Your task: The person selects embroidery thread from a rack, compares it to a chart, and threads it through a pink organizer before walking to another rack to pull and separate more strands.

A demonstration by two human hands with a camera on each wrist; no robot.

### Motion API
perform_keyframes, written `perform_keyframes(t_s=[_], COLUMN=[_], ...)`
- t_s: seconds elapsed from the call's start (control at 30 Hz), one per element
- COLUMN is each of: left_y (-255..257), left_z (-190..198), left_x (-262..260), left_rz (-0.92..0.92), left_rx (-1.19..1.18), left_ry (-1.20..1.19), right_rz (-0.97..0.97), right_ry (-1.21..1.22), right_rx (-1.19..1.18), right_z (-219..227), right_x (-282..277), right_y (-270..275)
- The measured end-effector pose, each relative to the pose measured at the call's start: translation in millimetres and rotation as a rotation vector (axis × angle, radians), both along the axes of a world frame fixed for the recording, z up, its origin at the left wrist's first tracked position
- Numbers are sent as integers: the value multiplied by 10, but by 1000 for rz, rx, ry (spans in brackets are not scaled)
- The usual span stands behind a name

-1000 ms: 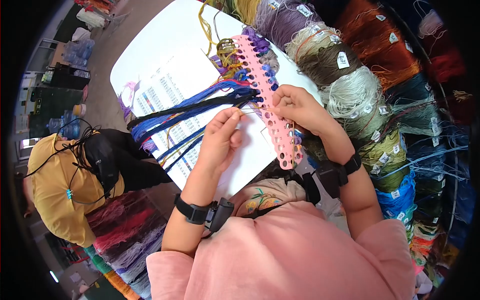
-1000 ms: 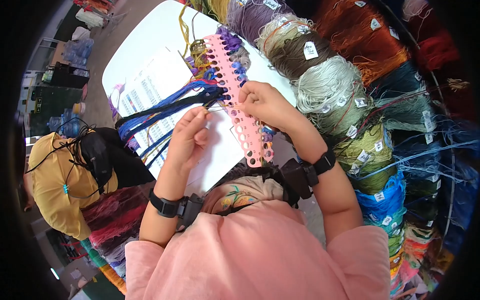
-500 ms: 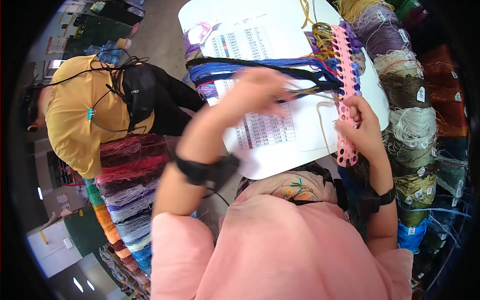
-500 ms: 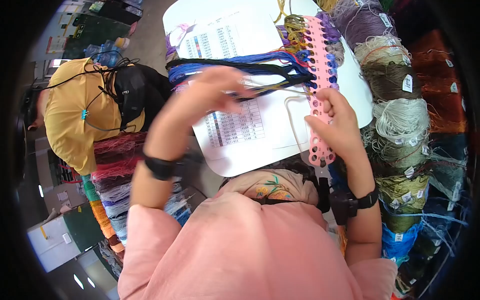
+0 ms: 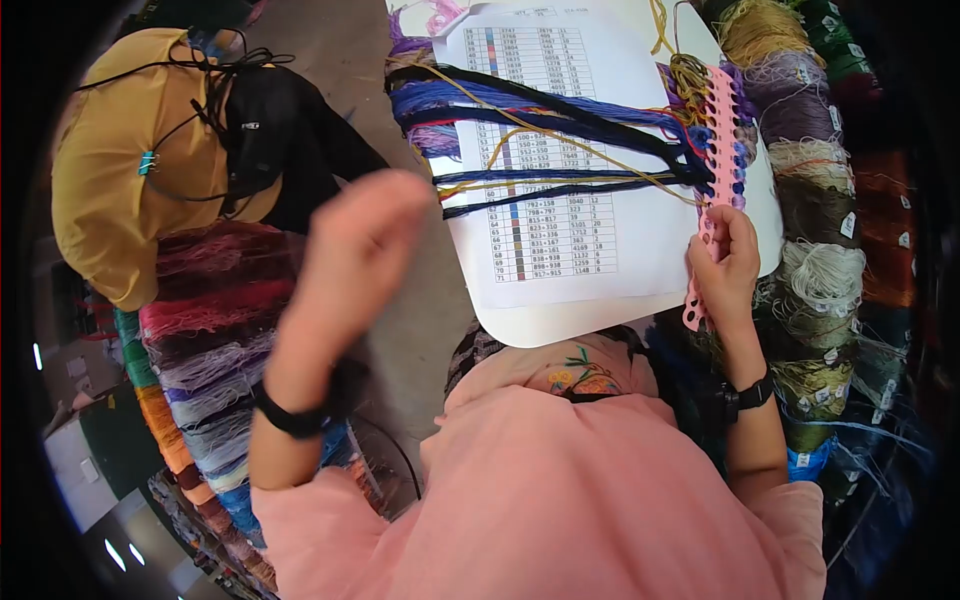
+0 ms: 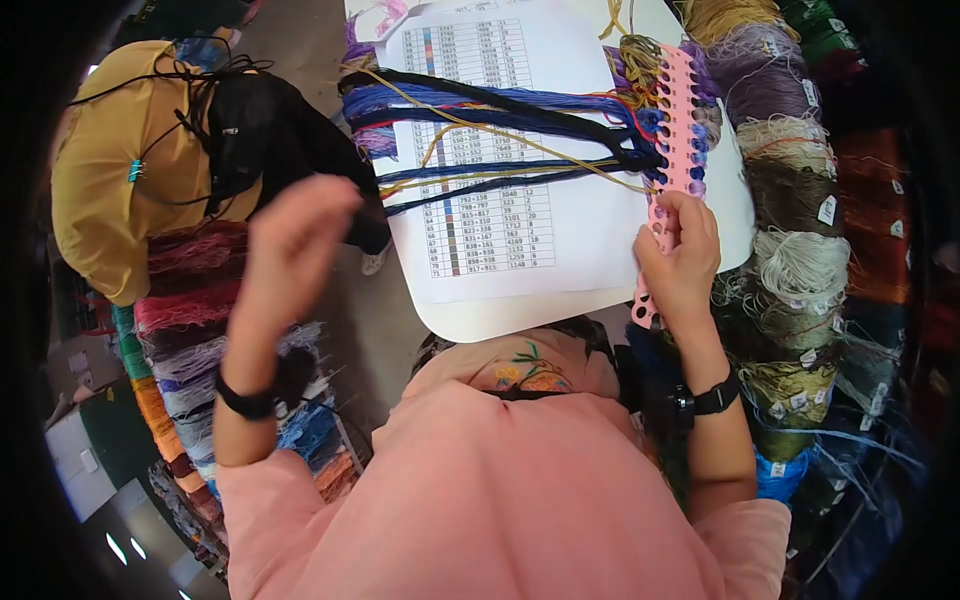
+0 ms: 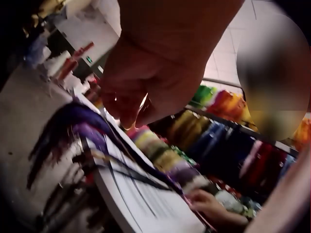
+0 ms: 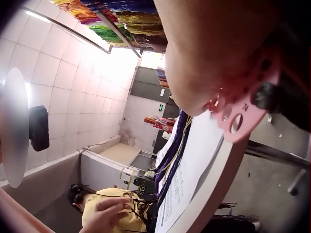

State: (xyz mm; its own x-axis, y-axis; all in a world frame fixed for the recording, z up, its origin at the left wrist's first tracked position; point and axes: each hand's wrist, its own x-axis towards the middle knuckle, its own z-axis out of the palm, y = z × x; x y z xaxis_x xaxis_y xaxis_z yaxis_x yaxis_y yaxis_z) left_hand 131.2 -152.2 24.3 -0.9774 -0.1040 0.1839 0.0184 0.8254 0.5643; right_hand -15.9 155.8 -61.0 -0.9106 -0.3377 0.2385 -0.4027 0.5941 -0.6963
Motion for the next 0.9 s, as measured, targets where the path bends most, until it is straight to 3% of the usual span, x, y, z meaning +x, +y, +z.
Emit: perform_keyframes(t_s=[0.07,0.13,0.33,0.9], left_y=[379,607,812,786], left_z=[-155,-345,-473,-549], left_x=[159,259,301,195], left_rz=[-173,-263,-203,-278], left_rx=[-75,28,-123,-56], left_ry=[-80,-122,-153,-143], right_rz=[7,6,40,-13], right_ry=[-4,-16,53,110], right_rx=[-4,-37,-31,18], right_z=[-2,-19,-25,-29], right_x=[2,8,14,30], right_y=[-9,-17,-36,-90])
